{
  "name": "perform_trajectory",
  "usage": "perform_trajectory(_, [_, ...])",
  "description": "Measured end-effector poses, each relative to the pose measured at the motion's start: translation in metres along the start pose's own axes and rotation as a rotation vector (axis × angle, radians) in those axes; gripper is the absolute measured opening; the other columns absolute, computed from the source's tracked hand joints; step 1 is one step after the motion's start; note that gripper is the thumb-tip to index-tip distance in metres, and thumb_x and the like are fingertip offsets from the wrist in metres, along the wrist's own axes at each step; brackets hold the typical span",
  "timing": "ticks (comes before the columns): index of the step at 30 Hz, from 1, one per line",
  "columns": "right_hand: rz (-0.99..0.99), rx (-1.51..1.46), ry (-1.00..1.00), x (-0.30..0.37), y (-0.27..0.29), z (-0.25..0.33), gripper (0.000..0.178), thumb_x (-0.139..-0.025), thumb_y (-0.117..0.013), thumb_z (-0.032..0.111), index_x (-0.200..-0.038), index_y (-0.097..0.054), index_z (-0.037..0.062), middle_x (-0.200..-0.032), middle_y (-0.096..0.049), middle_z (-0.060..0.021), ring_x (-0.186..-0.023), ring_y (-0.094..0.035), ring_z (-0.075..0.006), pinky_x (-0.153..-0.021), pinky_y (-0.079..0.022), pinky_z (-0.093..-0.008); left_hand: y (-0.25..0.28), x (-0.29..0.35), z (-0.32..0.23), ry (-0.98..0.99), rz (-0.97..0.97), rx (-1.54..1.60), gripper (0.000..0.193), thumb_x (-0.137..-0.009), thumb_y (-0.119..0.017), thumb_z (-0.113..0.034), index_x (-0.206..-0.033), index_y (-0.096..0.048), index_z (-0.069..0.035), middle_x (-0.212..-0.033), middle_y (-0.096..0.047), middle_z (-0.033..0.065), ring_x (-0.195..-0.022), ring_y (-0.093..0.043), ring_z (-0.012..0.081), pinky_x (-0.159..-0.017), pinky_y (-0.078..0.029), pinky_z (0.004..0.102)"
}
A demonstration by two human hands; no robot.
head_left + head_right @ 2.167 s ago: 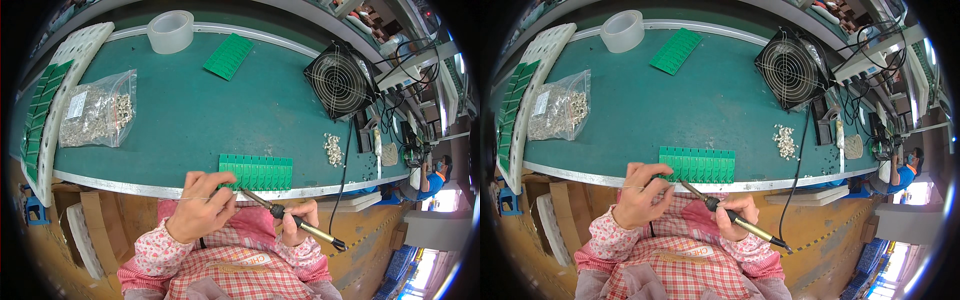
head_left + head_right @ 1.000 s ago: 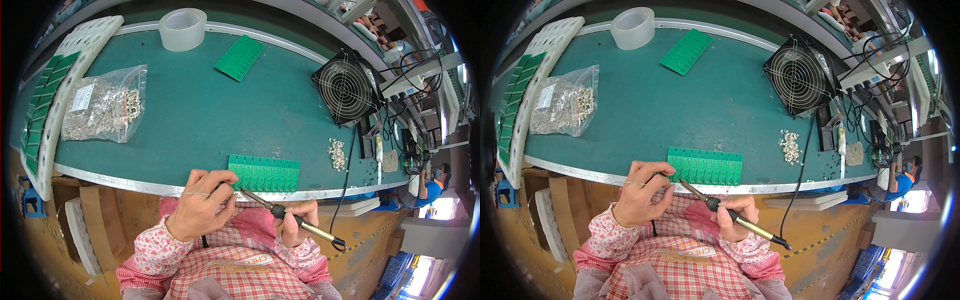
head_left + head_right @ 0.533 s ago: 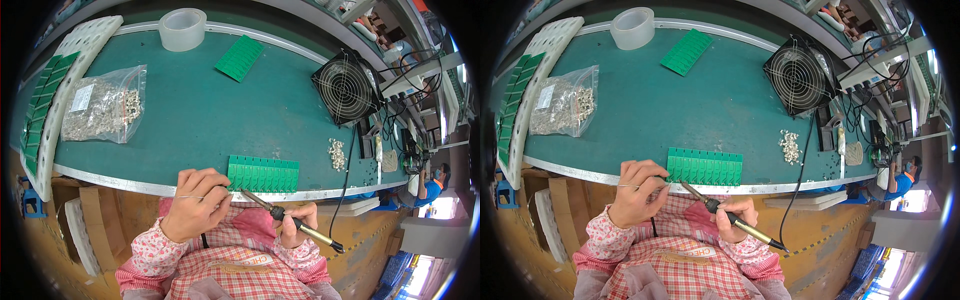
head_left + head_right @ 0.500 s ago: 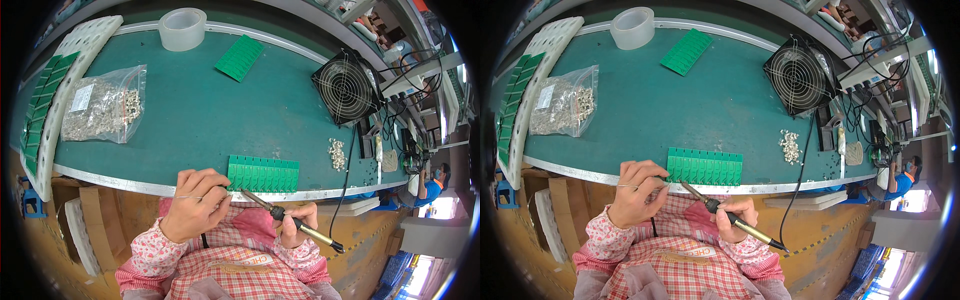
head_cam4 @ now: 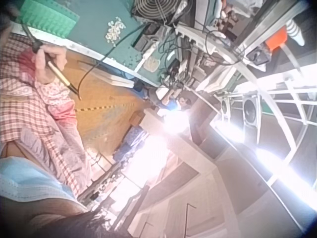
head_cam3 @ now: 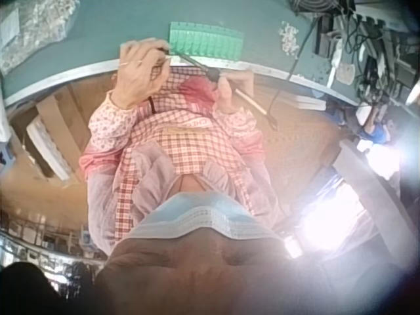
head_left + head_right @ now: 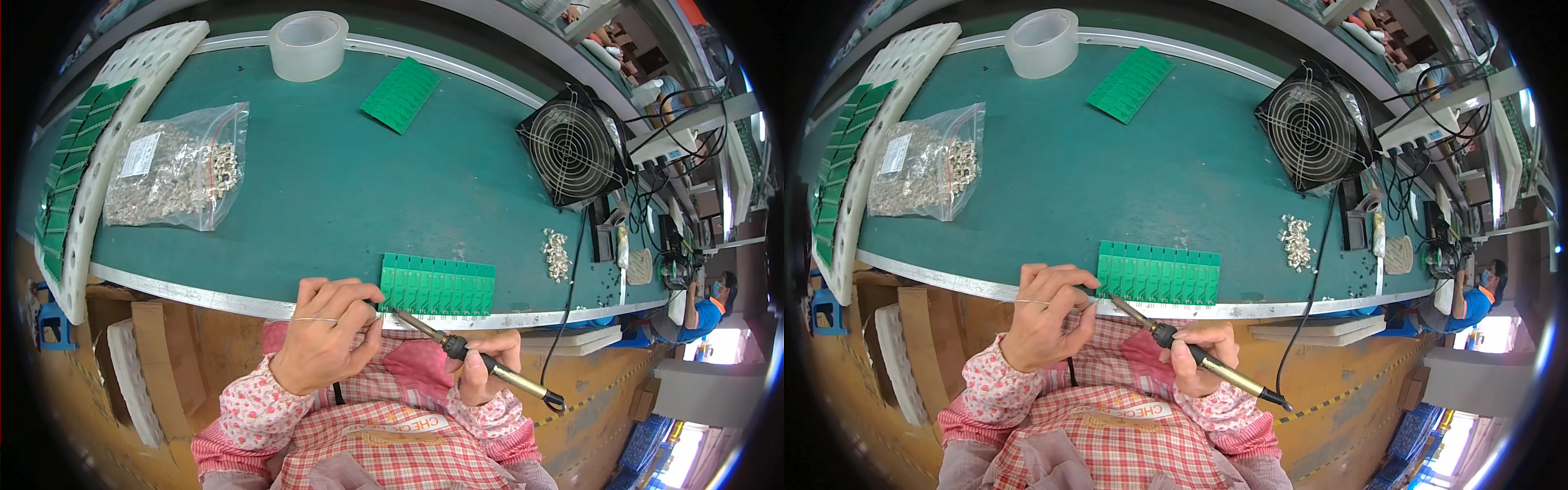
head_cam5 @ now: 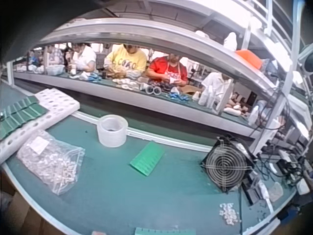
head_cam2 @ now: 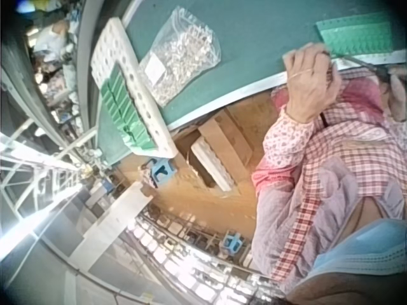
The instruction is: The person inserts electronic components into a circuit board panel by hand, then solders the components onto the board using a soldering iron and solder wire.
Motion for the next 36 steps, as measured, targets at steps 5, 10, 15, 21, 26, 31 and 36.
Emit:
perform_trajectory(5, [0.019, -0.019, -0.041, -0.0009, -0.0035, -0.002, 0.019, -0.093, -0.063, 0.002, -0.103, -0.047, -0.001, -0.08, -0.066, -0.0152, -0.063, -0.069, -0.0159, -0.057, -0.058, -0.0283, -0.0008, 0.0002, -0.0007, -0.004, 0.001, -0.021, 0.025, -0.072, -0.075, -0.002, -0.089, -0.057, -0.008, -0.108, -0.065, 0.0042, -0.098, -0.065, 0.024, -0.085, -0.041, 0.0408])
perform_trajectory(10, [0.017, -0.031, -0.064, -0.001, -0.0033, -0.0019, 0.02, -0.093, -0.063, 0.003, -0.103, -0.046, -0.0011, -0.08, -0.067, -0.016, -0.064, -0.069, -0.016, -0.058, -0.059, -0.0288, -0.0009, -0.0003, 0.0, 0.007, -0.003, -0.007, 0.024, -0.074, -0.074, -0.002, -0.089, -0.056, -0.009, -0.107, -0.065, 0.0036, -0.098, -0.065, 0.0239, -0.085, -0.041, 0.0407])
perform_trajectory(15, [0.014, -0.028, -0.082, -0.0011, -0.0038, -0.002, 0.019, -0.093, -0.063, 0.002, -0.102, -0.046, -0.0012, -0.08, -0.067, -0.0161, -0.063, -0.069, -0.0159, -0.058, -0.058, -0.0285, -0.001, -0.0014, 0.0001, 0.02, 0.004, 0.004, 0.023, -0.075, -0.074, -0.002, -0.088, -0.056, -0.009, -0.106, -0.065, 0.0036, -0.098, -0.064, 0.0236, -0.085, -0.04, 0.0404])
perform_trajectory(21, [0.025, -0.032, -0.071, -0.0047, -0.0049, -0.0008, 0.019, -0.092, -0.063, 0.001, -0.102, -0.046, -0.0014, -0.076, -0.066, -0.0152, -0.062, -0.068, -0.0151, -0.056, -0.057, -0.0279, 0.0007, -0.003, 0.0001, 0.026, 0.016, 0.023, 0.022, -0.075, -0.073, -0.001, -0.087, -0.057, -0.008, -0.105, -0.065, 0.0033, -0.098, -0.064, 0.0235, -0.085, -0.04, 0.0402])
perform_trajectory(26, [0.013, -0.059, -0.091, -0.0068, -0.0054, -0.0008, 0.019, -0.093, -0.063, 0.002, -0.101, -0.046, -0.0009, -0.074, -0.066, -0.0142, -0.059, -0.066, -0.0136, -0.055, -0.055, -0.0272, 0.0008, -0.0035, 0.0004, 0.038, 0.024, 0.024, 0.021, -0.075, -0.074, -0.001, -0.086, -0.057, -0.008, -0.105, -0.065, 0.003, -0.096, -0.064, 0.023, -0.084, -0.039, 0.0393])
perform_trajectory(31, [-0.013, -0.08, -0.131, -0.0065, -0.0043, -0.0036, 0.018, -0.094, -0.063, 0.004, -0.1, -0.046, -0.0004, -0.073, -0.066, -0.0133, -0.059, -0.066, -0.013, -0.055, -0.055, -0.0266, 0.0011, -0.0031, 0.0008, 0.046, 0.023, 0.028, 0.021, -0.075, -0.074, -0.001, -0.085, -0.057, -0.009, -0.105, -0.065, 0.0025, -0.096, -0.063, 0.0225, -0.084, -0.039, 0.0388])
perform_trajectory(36, [-0.002, -0.064, -0.082, -0.0054, -0.0049, -0.0033, 0.019, -0.093, -0.063, 0.003, -0.101, -0.046, -0.0008, -0.074, -0.066, -0.0139, -0.059, -0.066, -0.0139, -0.056, -0.056, -0.0275, 0.0007, -0.0036, 0.0011, 0.057, 0.024, 0.037, 0.021, -0.075, -0.074, -0.001, -0.085, -0.057, -0.009, -0.105, -0.065, 0.0019, -0.096, -0.063, 0.0216, -0.084, -0.038, 0.0386])
Point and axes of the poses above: each hand's wrist, its own x-axis away from the middle knuckle, its own y-axis out of the back of the hand, z = x × y, the point moved 6 cm from there along -x, towards the middle knuckle
